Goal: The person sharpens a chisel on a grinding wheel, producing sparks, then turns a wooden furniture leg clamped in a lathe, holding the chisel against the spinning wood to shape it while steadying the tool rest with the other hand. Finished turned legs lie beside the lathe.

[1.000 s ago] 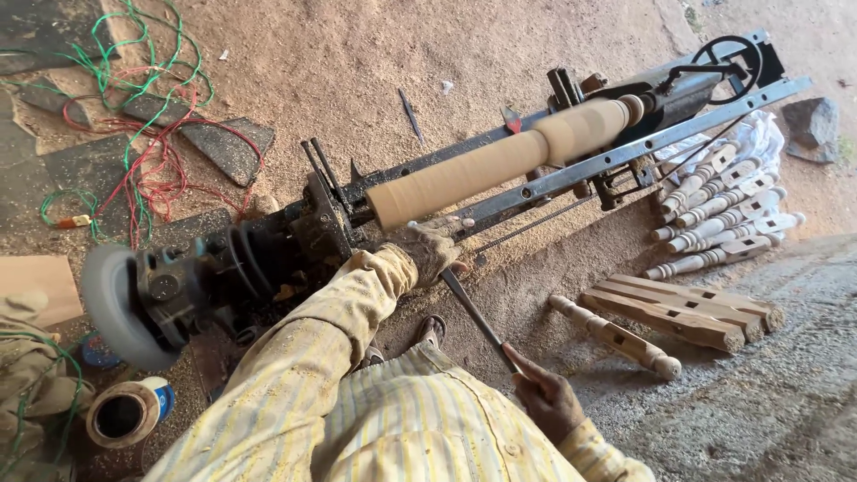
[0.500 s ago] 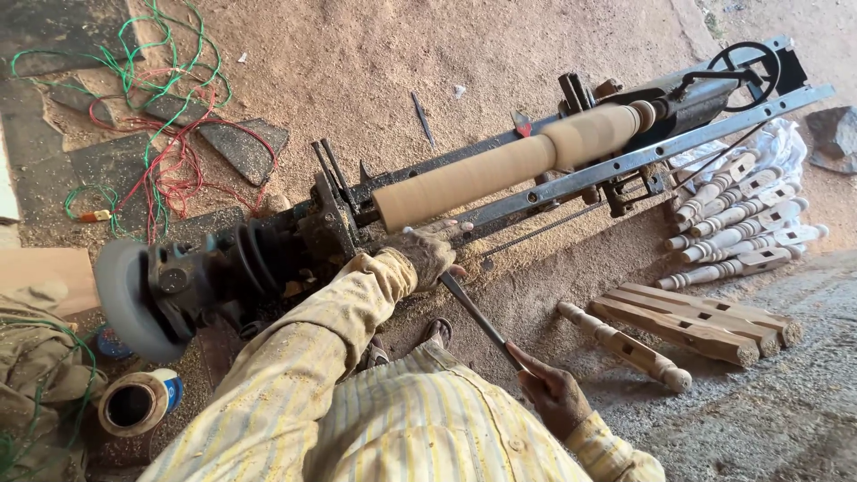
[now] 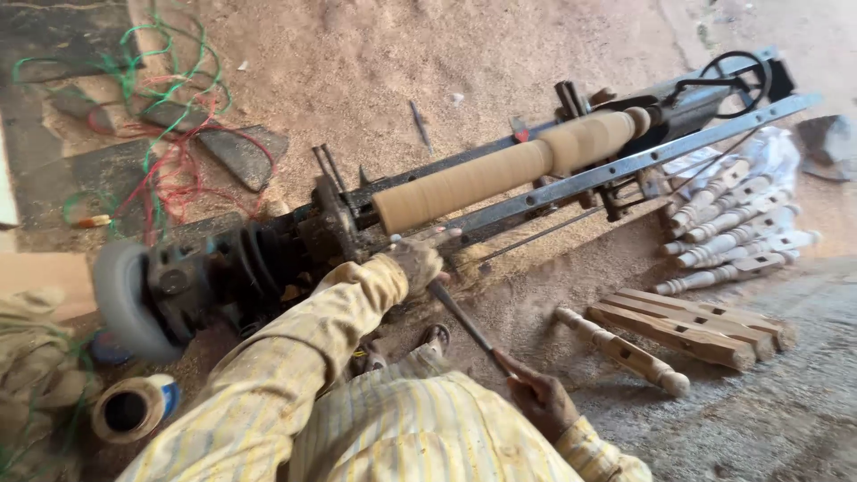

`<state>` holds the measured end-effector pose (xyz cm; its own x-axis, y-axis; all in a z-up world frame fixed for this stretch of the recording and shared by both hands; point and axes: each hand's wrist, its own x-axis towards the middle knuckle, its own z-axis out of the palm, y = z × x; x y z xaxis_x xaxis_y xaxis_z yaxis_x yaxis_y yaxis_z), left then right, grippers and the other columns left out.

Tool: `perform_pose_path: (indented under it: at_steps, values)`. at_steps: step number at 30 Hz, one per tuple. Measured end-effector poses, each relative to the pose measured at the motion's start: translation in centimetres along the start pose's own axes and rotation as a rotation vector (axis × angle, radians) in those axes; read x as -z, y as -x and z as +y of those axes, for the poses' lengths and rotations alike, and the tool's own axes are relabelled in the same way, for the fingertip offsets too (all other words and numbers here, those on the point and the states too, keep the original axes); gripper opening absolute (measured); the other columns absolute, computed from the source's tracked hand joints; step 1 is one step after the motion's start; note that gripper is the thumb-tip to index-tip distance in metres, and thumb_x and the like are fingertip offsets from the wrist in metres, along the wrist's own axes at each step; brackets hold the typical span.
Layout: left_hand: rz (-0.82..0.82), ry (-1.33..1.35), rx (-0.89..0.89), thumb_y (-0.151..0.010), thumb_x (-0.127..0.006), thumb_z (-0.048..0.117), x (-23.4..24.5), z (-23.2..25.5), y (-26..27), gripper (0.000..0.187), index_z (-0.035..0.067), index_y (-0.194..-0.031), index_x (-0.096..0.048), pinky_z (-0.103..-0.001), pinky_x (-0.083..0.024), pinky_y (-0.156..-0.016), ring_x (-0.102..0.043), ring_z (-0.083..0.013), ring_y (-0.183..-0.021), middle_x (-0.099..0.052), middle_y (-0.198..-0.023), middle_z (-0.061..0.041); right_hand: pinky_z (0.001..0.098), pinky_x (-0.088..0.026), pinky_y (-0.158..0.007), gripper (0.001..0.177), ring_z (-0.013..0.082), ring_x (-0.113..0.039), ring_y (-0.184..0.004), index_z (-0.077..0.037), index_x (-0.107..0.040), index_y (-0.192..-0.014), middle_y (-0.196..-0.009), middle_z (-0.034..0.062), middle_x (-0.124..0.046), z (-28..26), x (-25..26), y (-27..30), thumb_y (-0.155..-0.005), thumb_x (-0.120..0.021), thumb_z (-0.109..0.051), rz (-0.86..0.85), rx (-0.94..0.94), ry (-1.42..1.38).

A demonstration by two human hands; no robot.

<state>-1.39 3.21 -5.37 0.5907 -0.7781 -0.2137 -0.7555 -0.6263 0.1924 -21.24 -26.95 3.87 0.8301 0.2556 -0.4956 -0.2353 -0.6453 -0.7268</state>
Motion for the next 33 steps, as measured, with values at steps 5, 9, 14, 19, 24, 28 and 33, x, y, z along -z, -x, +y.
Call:
perform_pose_path:
  at_steps: [5,9,14,19,24,28,33]
  values:
    - [0.438,-0.062,-0.111,-0.091,-0.059,0.052,-5.4,-1.6,-2.2,0.054,0.006,-0.068,-0.075,-0.053,-0.017,-0.126,-0.032,-0.0358,-0.151,-0.067,-0.129,-0.025,0.0220,-0.050,-0.085,0.065,0.0028,-0.057,-0.101,-0.016,-0.051,-0.151,-0.149,-0.0006,-0.059,2.4,-1.4,0.5,-0.091,-0.059,0.009,-0.062,0.143,-0.405]
    - [0.345,0.003,-0.095,-0.094,-0.058,0.056,-3.8,-1.5,-2.3,0.060,0.006,-0.065,-0.074,-0.052,-0.019,-0.126,-0.032,-0.0328,-0.150,-0.059,-0.140,-0.025,0.0229,-0.051,-0.072,0.060,0.0032,-0.055,-0.082,-0.020,-0.053,-0.151,-0.136,0.0005,-0.071,-1.5,-1.3,1.4,-0.095,-0.063,-0.001,0.017,0.046,-0.198]
    - [0.328,0.091,0.026,-0.091,-0.060,0.048,-3.7,-0.7,-1.6,0.049,0.005,-0.071,-0.073,-0.057,-0.025,-0.115,-0.034,-0.0333,-0.145,-0.041,-0.159,-0.020,0.0313,-0.057,-0.063,0.062,0.0183,-0.062,-0.064,-0.031,-0.053,-0.152,-0.143,-0.0056,-0.066,-2.2,-2.4,1.5,-0.094,-0.061,-0.011,0.031,-0.235,-0.069]
    - [0.405,0.004,0.005,-0.094,-0.062,0.051,-4.3,-0.8,-1.6,0.049,0.006,-0.078,-0.073,-0.050,-0.033,-0.124,-0.042,-0.0363,-0.146,-0.041,-0.157,-0.020,0.0338,-0.054,-0.087,0.058,0.0130,-0.064,-0.114,-0.014,-0.053,-0.152,-0.147,0.0134,-0.060,4.2,-4.6,1.1,-0.096,-0.062,-0.003,0.107,0.261,-0.245]
    - [0.312,0.081,0.070,-0.091,-0.066,0.048,-0.9,-0.1,-0.9,0.043,0.008,-0.077,-0.073,-0.057,-0.034,-0.109,-0.044,-0.0343,-0.142,-0.043,-0.157,-0.013,0.0298,-0.055,-0.068,0.055,0.0053,-0.064,-0.073,-0.028,-0.050,-0.150,-0.111,0.0004,-0.081,0.3,-4.2,1.8,-0.097,-0.062,-0.020,0.074,-0.145,-0.104]
    - [0.312,0.133,0.085,-0.088,-0.070,0.044,-8.5,-2.5,-4.6,0.034,0.011,-0.079,-0.073,-0.048,-0.034,-0.118,-0.038,-0.0286,-0.149,-0.043,-0.160,-0.007,0.0301,-0.051,-0.063,0.057,0.0052,-0.053,-0.065,-0.029,-0.051,-0.151,-0.092,-0.0023,-0.075,0.3,-4.5,1.9,-0.096,-0.062,-0.023,0.090,-0.138,-0.121]
    - [0.199,0.069,0.076,-0.090,-0.067,0.050,-6.5,-2.1,-5.4,0.038,0.013,-0.087,-0.078,-0.049,-0.027,-0.125,-0.030,-0.0298,-0.153,-0.037,-0.164,-0.008,0.0317,-0.044,-0.054,0.056,0.0067,-0.046,-0.057,-0.029,-0.052,-0.151,-0.067,-0.0044,-0.058,0.1,-4.6,2.2,-0.096,-0.062,-0.025,0.111,-0.174,-0.121]
